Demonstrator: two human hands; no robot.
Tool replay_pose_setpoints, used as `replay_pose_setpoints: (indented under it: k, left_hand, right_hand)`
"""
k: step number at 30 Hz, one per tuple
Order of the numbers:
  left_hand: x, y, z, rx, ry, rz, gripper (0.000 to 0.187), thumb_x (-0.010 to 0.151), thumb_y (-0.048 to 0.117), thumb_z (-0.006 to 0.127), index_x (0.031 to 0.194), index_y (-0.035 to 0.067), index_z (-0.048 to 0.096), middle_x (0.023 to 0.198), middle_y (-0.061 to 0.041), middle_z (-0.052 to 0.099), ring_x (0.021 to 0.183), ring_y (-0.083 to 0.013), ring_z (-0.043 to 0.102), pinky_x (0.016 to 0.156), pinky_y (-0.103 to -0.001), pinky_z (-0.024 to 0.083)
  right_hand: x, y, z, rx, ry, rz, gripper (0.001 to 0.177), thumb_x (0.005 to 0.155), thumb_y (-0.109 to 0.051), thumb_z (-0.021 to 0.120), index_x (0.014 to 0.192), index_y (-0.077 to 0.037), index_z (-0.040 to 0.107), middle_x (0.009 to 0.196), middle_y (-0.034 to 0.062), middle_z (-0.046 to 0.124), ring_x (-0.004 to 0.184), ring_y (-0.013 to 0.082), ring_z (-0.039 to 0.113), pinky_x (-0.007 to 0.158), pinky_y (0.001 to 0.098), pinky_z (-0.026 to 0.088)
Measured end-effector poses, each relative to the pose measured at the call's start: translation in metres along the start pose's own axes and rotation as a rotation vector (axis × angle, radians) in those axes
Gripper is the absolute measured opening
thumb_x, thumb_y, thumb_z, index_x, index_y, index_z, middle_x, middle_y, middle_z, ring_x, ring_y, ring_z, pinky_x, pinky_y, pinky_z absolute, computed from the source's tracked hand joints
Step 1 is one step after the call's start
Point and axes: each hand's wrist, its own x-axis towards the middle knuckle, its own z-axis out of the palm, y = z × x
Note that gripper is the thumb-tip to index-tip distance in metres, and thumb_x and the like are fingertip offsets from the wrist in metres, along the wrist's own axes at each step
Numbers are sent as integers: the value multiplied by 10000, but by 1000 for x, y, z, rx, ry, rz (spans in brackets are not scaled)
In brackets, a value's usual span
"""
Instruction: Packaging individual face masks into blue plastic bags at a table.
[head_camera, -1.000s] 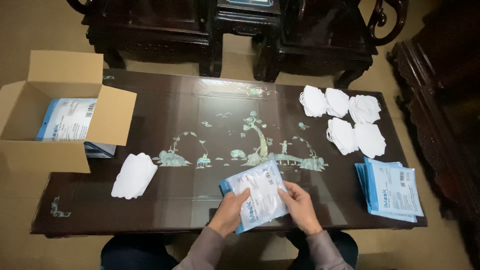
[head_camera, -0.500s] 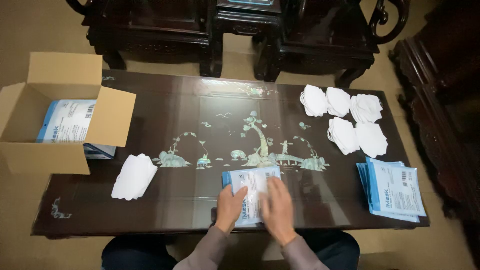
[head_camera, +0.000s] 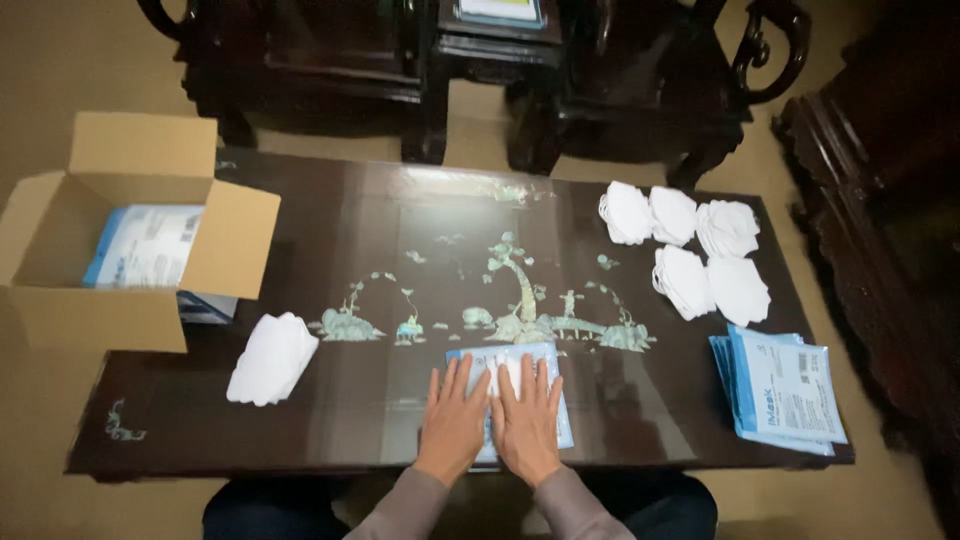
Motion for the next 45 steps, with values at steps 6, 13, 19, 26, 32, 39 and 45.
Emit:
replay_pose_setpoints:
  k: [6, 13, 19, 26, 32, 39, 45]
  left_hand:
    - [5, -43, -24, 255, 133, -107, 520, 1014, 415, 453, 1482, 190, 477, 1649, -189, 279, 1532, -388, 232, 1179, -678, 209]
    - [-8, -65, -32, 410, 189, -166, 603, 979, 572, 449, 1501, 275, 494, 1636, -162, 351, 1519, -336, 313, 1230, -596, 228]
    - [-6, -64, -36, 341, 157, -181, 602, 997, 579, 421, 1505, 263, 494, 1645, -161, 324, 1524, -355, 285, 1213, -619, 209]
    - [-8, -64, -37, 332, 218, -167, 582, 978, 542, 516, 1467, 230, 562, 1622, -188, 358, 1494, -363, 325, 1198, -620, 209]
    - [-8, -74, -36, 212, 196, -176, 597, 996, 534, 548, 1487, 196, 541, 1619, -189, 343, 1502, -364, 288, 1207, -623, 190]
    - [-9, -145, -92, -104, 698, -380, 254, 945, 206, 687, 1157, 75, 734, 1202, -165, 680, 1095, -346, 623, 972, -480, 465]
    - [-40, -211, -110, 143, 505, -844, 588, 847, 457, 763, 1299, 97, 661, 1264, -191, 588, 1096, -421, 541, 864, -558, 450]
  right_hand:
    - [0, 47, 4, -53, -15, 19, 588, 1043, -395, 418, 1591, -190, 364, 1670, 259, 178, 1548, 482, 87, 1177, 706, 86]
    - [-27, 195, -5, -192, 165, 84, 579, 1008, -388, 489, 1555, -208, 431, 1641, 228, 353, 1525, 515, 285, 1081, 791, 273]
    - [-39, 242, -32, -303, 40, 194, 598, 992, -518, 427, 1538, -278, 456, 1646, 202, 371, 1533, 498, 303, 1101, 758, 309]
    - [-3, 112, -34, 62, 226, -112, 624, 947, -348, 608, 1524, -144, 486, 1690, 205, 327, 1574, 471, 262, 1229, 624, 223]
    - [17, 48, 9, -16, 47, -143, 581, 1010, -462, 492, 1505, -157, 503, 1656, 159, 342, 1564, 395, 243, 1204, 668, 200]
    - [16, 34, -4, -48, 89, -108, 605, 984, -504, 504, 1487, -167, 520, 1645, 142, 376, 1548, 381, 293, 1210, 649, 243]
    - [17, 32, -5, -25, 117, -92, 603, 966, -508, 531, 1469, -177, 541, 1641, 138, 391, 1543, 367, 314, 1215, 642, 244]
